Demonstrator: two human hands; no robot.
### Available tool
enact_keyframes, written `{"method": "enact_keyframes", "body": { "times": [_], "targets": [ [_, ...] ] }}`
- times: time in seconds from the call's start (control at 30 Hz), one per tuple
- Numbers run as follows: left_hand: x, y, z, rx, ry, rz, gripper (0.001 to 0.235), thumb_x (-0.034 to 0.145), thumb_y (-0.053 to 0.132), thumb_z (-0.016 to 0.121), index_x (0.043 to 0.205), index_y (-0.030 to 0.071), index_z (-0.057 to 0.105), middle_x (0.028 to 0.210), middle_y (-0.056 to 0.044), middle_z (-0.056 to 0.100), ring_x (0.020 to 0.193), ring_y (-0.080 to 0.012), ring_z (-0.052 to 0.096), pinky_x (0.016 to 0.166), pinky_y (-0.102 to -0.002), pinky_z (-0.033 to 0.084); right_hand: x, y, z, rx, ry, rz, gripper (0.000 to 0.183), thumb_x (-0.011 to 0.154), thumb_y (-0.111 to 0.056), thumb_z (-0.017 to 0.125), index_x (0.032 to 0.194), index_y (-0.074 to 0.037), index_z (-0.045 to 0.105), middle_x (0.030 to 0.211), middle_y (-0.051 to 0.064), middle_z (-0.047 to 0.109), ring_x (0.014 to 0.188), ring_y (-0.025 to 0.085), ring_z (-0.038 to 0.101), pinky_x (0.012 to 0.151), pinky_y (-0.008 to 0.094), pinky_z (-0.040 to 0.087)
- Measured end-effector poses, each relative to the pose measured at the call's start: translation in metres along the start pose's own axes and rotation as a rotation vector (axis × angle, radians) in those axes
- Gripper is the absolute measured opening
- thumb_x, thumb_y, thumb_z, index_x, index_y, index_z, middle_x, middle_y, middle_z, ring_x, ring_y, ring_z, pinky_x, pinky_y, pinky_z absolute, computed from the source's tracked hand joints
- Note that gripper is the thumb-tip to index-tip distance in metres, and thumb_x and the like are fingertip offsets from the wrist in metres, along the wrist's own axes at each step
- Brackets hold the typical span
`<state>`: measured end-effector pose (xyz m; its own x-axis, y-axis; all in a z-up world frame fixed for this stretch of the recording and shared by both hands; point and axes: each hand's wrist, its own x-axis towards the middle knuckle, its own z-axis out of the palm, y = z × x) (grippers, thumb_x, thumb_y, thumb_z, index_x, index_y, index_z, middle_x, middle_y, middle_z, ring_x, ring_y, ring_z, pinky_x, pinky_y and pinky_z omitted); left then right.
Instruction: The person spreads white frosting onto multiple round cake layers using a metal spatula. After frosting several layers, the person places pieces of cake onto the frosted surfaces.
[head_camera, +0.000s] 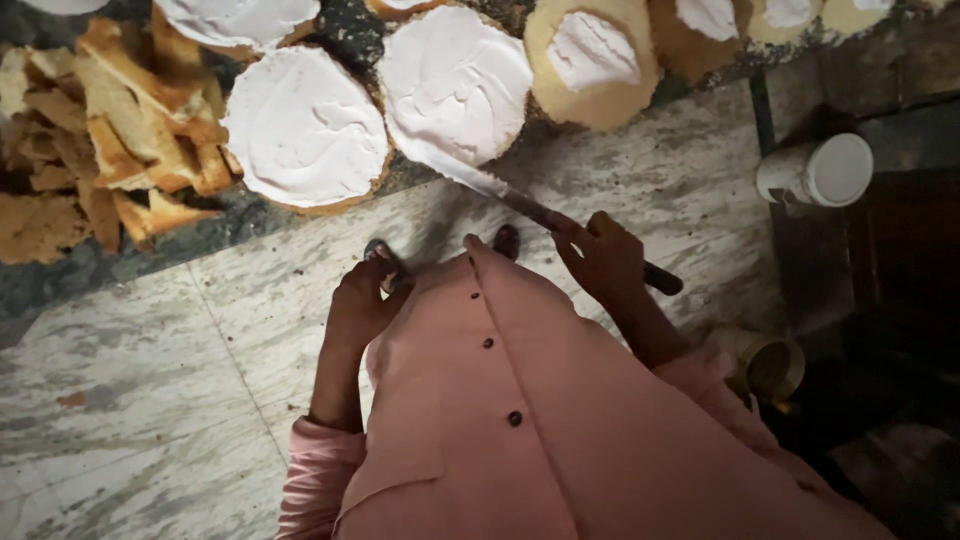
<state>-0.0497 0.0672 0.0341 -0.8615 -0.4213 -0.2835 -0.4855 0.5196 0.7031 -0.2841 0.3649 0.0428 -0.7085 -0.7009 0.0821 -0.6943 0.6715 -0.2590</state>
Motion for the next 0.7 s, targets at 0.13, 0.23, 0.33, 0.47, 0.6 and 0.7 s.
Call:
{"method": "enact_keyframes", "body": {
  "times": [0.13, 0.23, 0.33, 0.47, 0.6, 0.7],
  "targets": [
    [0.003, -0.002, 0.005, -0.001, 0.030, 0.026, 0.028, 0.083, 0.026, 0.076, 0.098, 0.003, 0.073, 0.097, -0.018, 0.073, 0.088, -0.0385, 0.070, 0.075, -0.046, 0.056, 0.000, 0.000, -0.002, -0.007, 0.035, 0.142, 0.034, 0.097, -0.024, 0.070, 0.131, -0.022, 0.074, 0.077, 0.013, 0.061, 0.061, 0.030, 0.061, 0.049, 0.043, 0.047],
    [0.003, 0.001, 0.002, -0.006, 0.017, -0.004, 0.024, 0.085, 0.026, 0.074, 0.097, 0.005, 0.073, 0.096, -0.018, 0.074, 0.089, -0.0382, 0.070, 0.076, -0.046, 0.056, 0.005, 0.010, -0.023, 0.613, -0.318, 0.523, 0.037, 0.099, -0.033, 0.064, 0.131, -0.015, 0.066, 0.076, 0.012, 0.070, 0.059, 0.019, 0.069, 0.054, 0.037, 0.057],
    [0.007, 0.005, 0.001, 0.032, -0.003, -0.001, 0.024, 0.084, 0.027, 0.076, 0.094, 0.005, 0.073, 0.095, -0.019, 0.073, 0.087, -0.0396, 0.069, 0.075, -0.048, 0.055, 0.017, 0.017, -0.032, 0.547, -0.322, 0.467, 0.038, 0.102, -0.033, 0.066, 0.134, -0.012, 0.069, 0.074, 0.020, 0.070, 0.064, 0.024, 0.063, 0.059, 0.042, 0.052],
    [0.011, 0.008, 0.000, 0.036, -0.063, 0.005, 0.019, 0.084, 0.023, 0.073, 0.088, 0.005, 0.069, 0.093, -0.019, 0.070, 0.086, -0.0399, 0.068, 0.073, -0.048, 0.054, 0.047, 0.003, -0.006, 0.506, -0.130, 0.088, 0.033, 0.104, -0.031, 0.065, 0.131, -0.012, 0.067, 0.093, 0.016, 0.074, 0.076, 0.028, 0.071, 0.067, 0.045, 0.056],
    [0.019, 0.010, 0.002, 0.006, -0.012, 0.130, 0.018, 0.083, 0.022, 0.073, 0.086, 0.005, 0.067, 0.089, -0.018, 0.067, 0.083, -0.0401, 0.066, 0.070, -0.049, 0.053, 0.075, -0.008, 0.011, 0.060, -0.073, -0.014, 0.033, 0.099, -0.031, 0.067, 0.128, -0.014, 0.068, 0.092, 0.020, 0.070, 0.078, 0.040, 0.066, 0.066, 0.052, 0.052],
    [0.015, 0.009, 0.003, 0.021, 0.015, 0.144, 0.020, 0.084, 0.021, 0.072, 0.089, 0.003, 0.065, 0.089, -0.018, 0.067, 0.083, -0.0407, 0.065, 0.070, -0.049, 0.053, 0.076, -0.001, -0.003, 0.092, -0.051, 0.132, 0.036, 0.100, -0.030, 0.066, 0.132, -0.015, 0.067, 0.090, 0.021, 0.068, 0.078, 0.042, 0.066, 0.067, 0.052, 0.052]
  ]
}}
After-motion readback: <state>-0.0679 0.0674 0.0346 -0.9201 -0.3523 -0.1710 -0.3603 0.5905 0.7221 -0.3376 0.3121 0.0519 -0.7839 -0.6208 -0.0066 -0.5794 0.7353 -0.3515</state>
